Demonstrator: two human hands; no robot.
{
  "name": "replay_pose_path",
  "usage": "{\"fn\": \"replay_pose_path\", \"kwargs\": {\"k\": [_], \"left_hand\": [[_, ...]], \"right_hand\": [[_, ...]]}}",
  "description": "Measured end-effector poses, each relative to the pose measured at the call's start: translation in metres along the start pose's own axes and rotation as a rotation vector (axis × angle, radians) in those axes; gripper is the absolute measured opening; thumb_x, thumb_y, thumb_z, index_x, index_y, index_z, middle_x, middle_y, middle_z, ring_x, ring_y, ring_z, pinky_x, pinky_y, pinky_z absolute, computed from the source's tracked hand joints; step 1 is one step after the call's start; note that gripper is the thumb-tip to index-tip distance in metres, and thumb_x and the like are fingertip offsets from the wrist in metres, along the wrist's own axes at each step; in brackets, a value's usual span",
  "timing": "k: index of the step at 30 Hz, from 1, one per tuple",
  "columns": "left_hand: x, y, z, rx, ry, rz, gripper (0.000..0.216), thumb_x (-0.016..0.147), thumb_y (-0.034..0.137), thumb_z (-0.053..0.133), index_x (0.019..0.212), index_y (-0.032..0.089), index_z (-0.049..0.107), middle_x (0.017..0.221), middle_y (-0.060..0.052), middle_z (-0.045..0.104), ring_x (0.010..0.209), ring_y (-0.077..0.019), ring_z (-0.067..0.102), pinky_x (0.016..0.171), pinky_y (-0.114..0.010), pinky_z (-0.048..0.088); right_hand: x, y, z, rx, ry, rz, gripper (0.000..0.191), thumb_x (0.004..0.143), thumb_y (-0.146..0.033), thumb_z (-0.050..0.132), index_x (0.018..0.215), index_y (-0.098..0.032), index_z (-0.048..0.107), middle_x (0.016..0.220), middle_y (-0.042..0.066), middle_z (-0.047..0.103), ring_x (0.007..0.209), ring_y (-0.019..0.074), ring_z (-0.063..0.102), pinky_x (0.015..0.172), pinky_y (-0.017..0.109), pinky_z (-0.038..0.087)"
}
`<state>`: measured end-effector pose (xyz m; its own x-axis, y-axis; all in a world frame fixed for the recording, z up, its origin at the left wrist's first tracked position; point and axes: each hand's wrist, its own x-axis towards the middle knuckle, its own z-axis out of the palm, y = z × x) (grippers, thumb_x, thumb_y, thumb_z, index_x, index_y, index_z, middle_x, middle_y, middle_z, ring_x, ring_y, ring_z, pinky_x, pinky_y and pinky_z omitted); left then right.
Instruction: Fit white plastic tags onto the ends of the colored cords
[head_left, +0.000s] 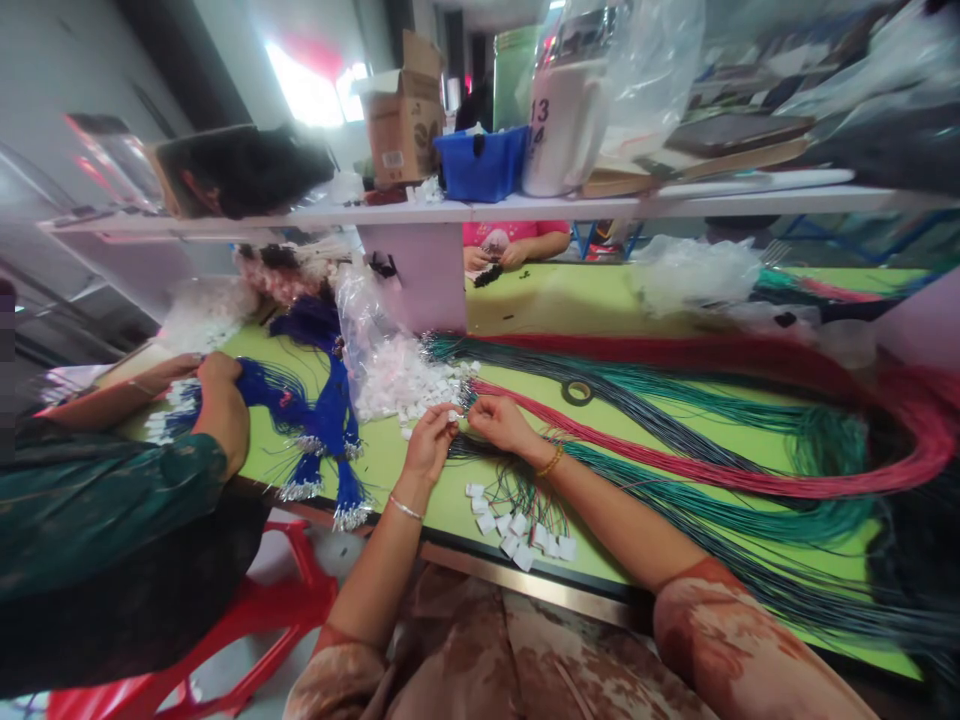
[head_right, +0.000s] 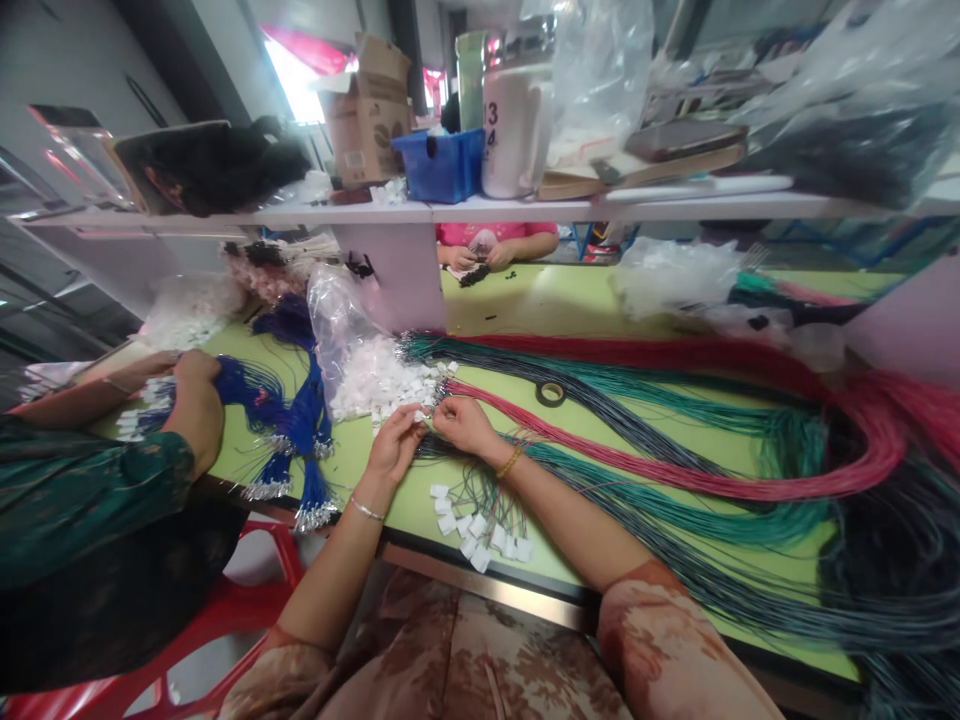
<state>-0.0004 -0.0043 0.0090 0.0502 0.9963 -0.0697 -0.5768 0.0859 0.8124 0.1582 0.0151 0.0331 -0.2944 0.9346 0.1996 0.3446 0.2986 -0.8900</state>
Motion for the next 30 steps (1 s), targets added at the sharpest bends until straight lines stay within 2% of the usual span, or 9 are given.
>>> {"fn": "replay_pose_path", "kwargs": {"k": [5,18,23,27,30], "left_hand": [[0.000,-0.002,0.000,0.025,0.003,0.010,0.021,0.070,0.025,0.075,0.088,0.014,0.069,0.090,-0.006,0.068,0.072,-0.0099,0.058,0.067,-0.022,0.044],[-0.004,0.001,0.005,0.077,0.036,-0.002,0.028,0.067,0.025,0.077,0.092,0.013,0.072,0.091,-0.007,0.070,0.067,-0.0089,0.055,0.067,-0.023,0.044],[-0.005,-0.008,0.007,0.212,0.072,0.038,0.032,0.063,0.028,0.080,0.091,0.015,0.074,0.080,-0.004,0.069,0.063,-0.0084,0.052,0.063,-0.022,0.043],[-0.004,-0.013,0.010,0.181,0.134,0.076,0.033,0.061,0.030,0.081,0.090,0.015,0.073,0.076,-0.002,0.068,0.060,-0.0069,0.050,0.061,-0.021,0.041],[-0.004,-0.014,0.010,0.199,0.124,0.084,0.031,0.062,0.028,0.079,0.089,0.015,0.073,0.075,-0.001,0.067,0.060,-0.0075,0.050,0.061,-0.021,0.041]], "right_hand": [[0.000,0.004,-0.002,-0.050,-0.008,-0.019,0.018,0.071,-0.029,0.048,0.060,-0.015,0.054,0.056,-0.003,0.046,0.053,0.0079,0.035,0.051,0.021,0.027],[0.000,0.008,-0.003,0.002,-0.017,-0.010,0.017,0.070,-0.028,0.050,0.060,-0.015,0.055,0.056,-0.003,0.049,0.053,0.0078,0.036,0.052,0.021,0.029],[0.001,0.010,0.000,-0.008,0.009,0.017,0.021,0.071,-0.032,0.050,0.061,-0.015,0.055,0.057,-0.002,0.049,0.054,0.0085,0.038,0.053,0.021,0.029],[-0.001,0.015,0.008,-0.009,0.017,0.008,0.023,0.075,-0.035,0.050,0.063,-0.015,0.054,0.057,-0.002,0.050,0.054,0.0086,0.039,0.053,0.021,0.029],[-0.003,0.018,0.013,-0.015,0.021,0.034,0.023,0.077,-0.035,0.052,0.065,-0.016,0.054,0.056,-0.003,0.049,0.052,0.0087,0.037,0.052,0.022,0.028]]}}
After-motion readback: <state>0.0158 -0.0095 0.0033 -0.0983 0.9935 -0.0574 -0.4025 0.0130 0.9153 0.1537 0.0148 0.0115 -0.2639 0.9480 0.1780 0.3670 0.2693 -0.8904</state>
